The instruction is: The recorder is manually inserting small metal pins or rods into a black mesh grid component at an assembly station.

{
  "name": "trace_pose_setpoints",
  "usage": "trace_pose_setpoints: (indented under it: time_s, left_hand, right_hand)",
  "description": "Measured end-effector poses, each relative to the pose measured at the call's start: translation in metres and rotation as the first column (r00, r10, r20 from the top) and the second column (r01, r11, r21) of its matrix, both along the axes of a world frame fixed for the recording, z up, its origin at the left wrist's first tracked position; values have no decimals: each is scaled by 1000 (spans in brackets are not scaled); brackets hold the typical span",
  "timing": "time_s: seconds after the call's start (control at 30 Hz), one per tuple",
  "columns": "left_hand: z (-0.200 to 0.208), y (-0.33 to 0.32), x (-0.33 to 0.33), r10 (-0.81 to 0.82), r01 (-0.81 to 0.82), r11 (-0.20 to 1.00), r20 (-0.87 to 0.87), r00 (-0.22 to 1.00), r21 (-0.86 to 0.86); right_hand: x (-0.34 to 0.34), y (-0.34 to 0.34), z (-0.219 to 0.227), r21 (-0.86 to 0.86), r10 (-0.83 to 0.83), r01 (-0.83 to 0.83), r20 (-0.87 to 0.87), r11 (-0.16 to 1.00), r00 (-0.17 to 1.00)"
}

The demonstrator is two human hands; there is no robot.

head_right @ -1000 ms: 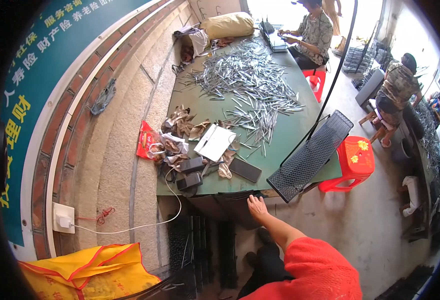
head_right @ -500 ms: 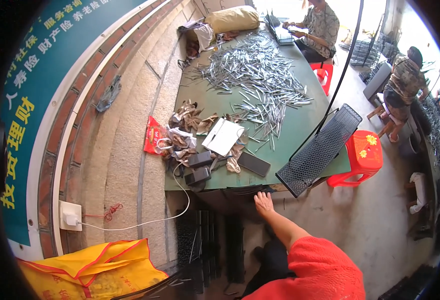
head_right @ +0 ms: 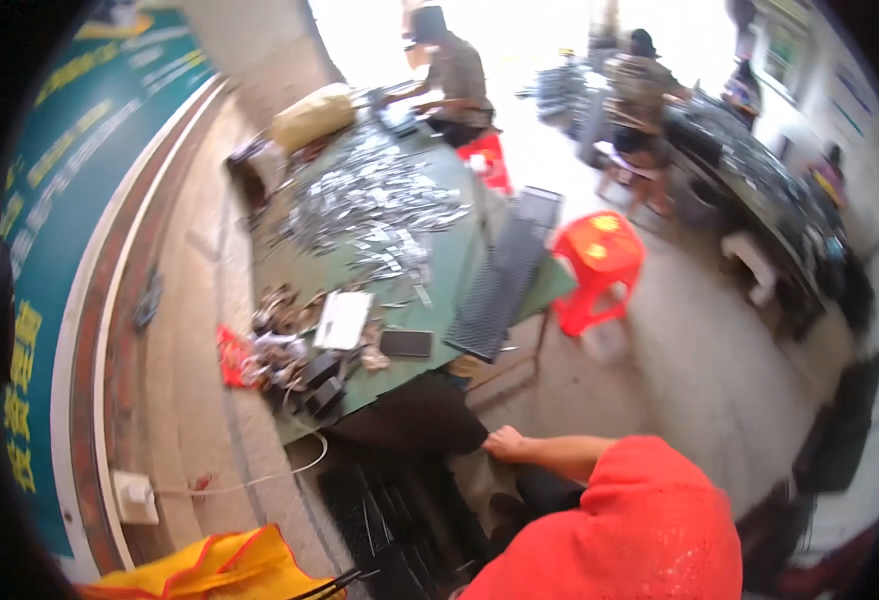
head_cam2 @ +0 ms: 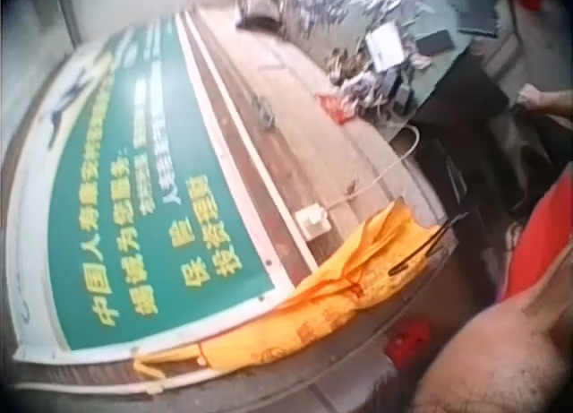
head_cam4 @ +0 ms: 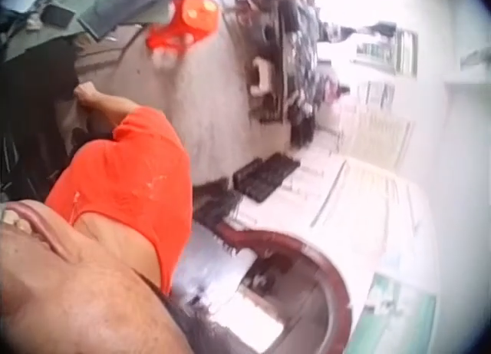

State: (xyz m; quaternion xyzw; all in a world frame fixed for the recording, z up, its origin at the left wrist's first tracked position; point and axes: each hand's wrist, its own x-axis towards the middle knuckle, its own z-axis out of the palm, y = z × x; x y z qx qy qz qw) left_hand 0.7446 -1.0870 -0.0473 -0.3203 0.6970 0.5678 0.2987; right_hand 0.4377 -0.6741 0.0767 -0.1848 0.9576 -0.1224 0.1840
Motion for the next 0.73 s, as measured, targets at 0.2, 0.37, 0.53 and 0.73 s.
trace_pose_setpoints:
  time_s: [0.2,0.37,0.53,0.73]
  left_hand:
    - [115,97,-151,-810,761,488,102,577,-427]
    - [11,18,-125,-691,507,620,-110,715,-599]
    - [148,110,-130,209,-319,911,-376,903,-260]
    - [113,112,-104,649,-647,761,-34,760,43]
  right_hand:
    - [66,68,176,-184,-396,369,-139,911,908]
    - [129,100,261,-332,-489,388,-315,860,813]
    - [194,152,261,-447,-613,455,-319,770,723]
    - [263,218,231,-464,-595,407,-390,786,703]
